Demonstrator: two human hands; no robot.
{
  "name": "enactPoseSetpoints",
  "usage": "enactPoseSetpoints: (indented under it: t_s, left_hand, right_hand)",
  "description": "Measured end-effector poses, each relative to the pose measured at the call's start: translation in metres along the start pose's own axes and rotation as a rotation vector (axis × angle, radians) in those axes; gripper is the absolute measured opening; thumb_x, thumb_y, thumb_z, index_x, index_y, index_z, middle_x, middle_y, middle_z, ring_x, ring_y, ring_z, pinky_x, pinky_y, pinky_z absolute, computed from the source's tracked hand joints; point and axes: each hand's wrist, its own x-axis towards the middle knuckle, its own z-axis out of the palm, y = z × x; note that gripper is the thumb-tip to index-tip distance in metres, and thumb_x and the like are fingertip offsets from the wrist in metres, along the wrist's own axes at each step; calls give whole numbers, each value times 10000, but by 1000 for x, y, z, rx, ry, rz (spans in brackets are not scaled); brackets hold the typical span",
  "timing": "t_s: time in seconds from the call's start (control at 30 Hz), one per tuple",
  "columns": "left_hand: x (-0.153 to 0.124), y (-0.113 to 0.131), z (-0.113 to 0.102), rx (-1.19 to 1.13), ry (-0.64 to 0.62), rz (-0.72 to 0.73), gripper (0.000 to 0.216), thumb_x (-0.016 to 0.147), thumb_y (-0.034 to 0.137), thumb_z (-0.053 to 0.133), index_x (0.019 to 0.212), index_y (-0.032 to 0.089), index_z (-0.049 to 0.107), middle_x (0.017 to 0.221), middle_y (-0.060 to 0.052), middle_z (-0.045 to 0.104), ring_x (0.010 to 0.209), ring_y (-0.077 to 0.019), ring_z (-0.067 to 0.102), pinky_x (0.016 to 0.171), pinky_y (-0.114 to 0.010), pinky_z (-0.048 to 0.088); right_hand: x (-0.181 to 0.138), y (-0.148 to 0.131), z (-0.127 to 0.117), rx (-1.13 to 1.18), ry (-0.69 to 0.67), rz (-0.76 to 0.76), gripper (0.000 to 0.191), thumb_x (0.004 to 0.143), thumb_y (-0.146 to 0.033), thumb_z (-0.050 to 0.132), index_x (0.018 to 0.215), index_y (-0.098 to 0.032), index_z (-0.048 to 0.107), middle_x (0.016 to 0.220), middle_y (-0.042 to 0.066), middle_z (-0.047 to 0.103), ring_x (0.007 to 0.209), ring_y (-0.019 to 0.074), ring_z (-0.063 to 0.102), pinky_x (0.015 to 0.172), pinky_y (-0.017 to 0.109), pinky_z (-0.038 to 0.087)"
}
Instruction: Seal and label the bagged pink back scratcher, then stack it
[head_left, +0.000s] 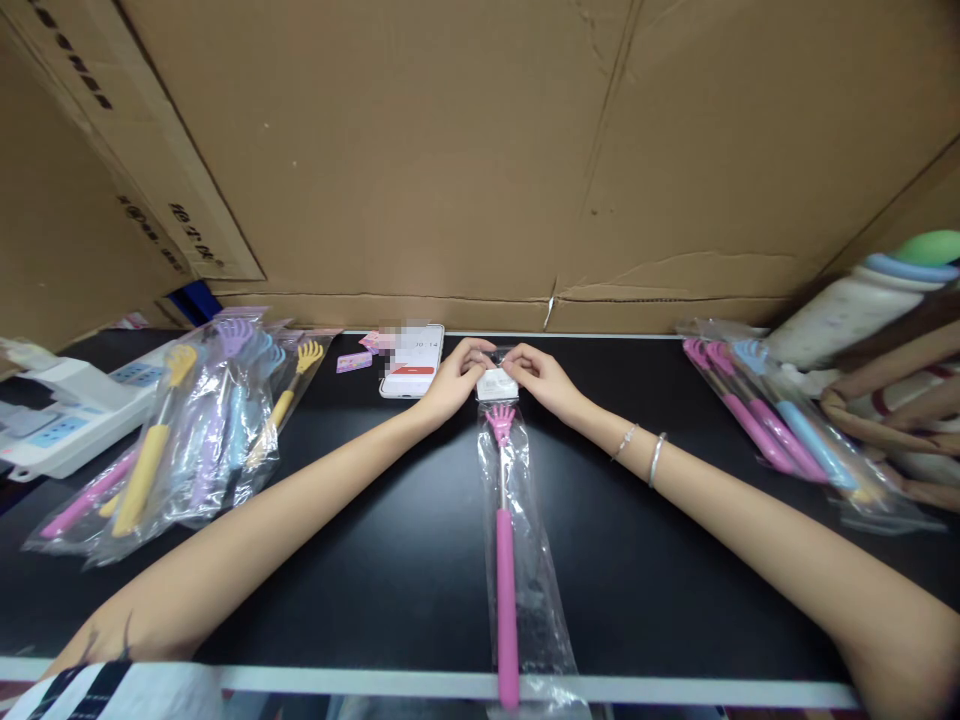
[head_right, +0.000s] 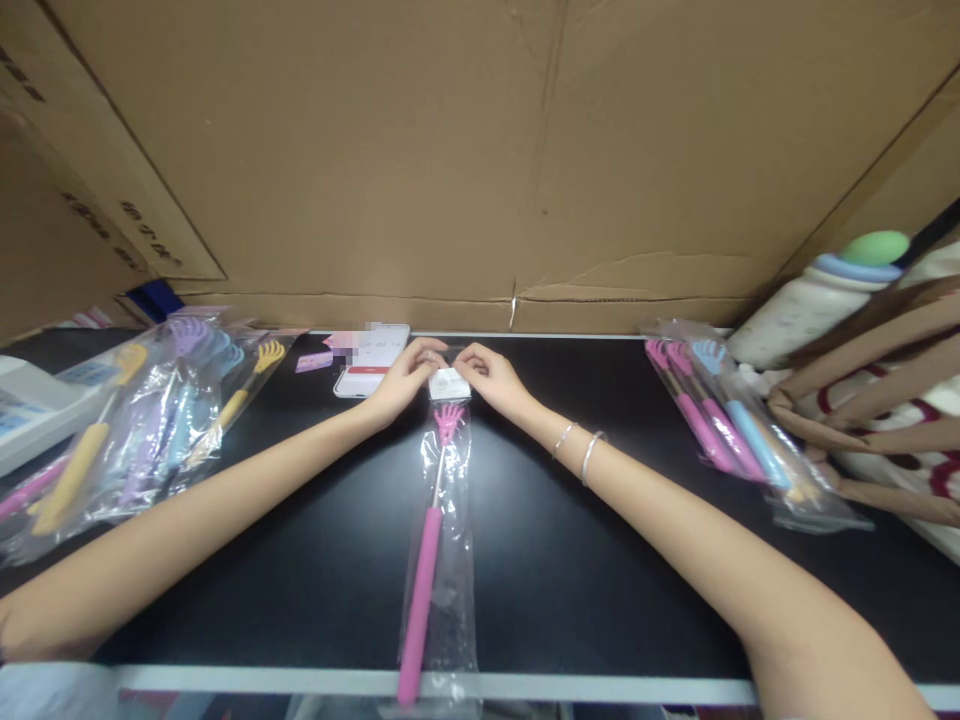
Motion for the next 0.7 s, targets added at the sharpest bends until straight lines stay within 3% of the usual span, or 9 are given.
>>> enactPoseSetpoints:
  t_s: [0.7]
  left_hand:
    - [0,-1,-1,14,25,38,203,782,64,496,957,165,506,746,14,594,774,-117,586,787,-249,440]
  right_hand:
    - [-2,2,-1,-51,-24,-43,199,767,-359,627,835,-192,542,728,-5,556,681,127,542,650,273,434]
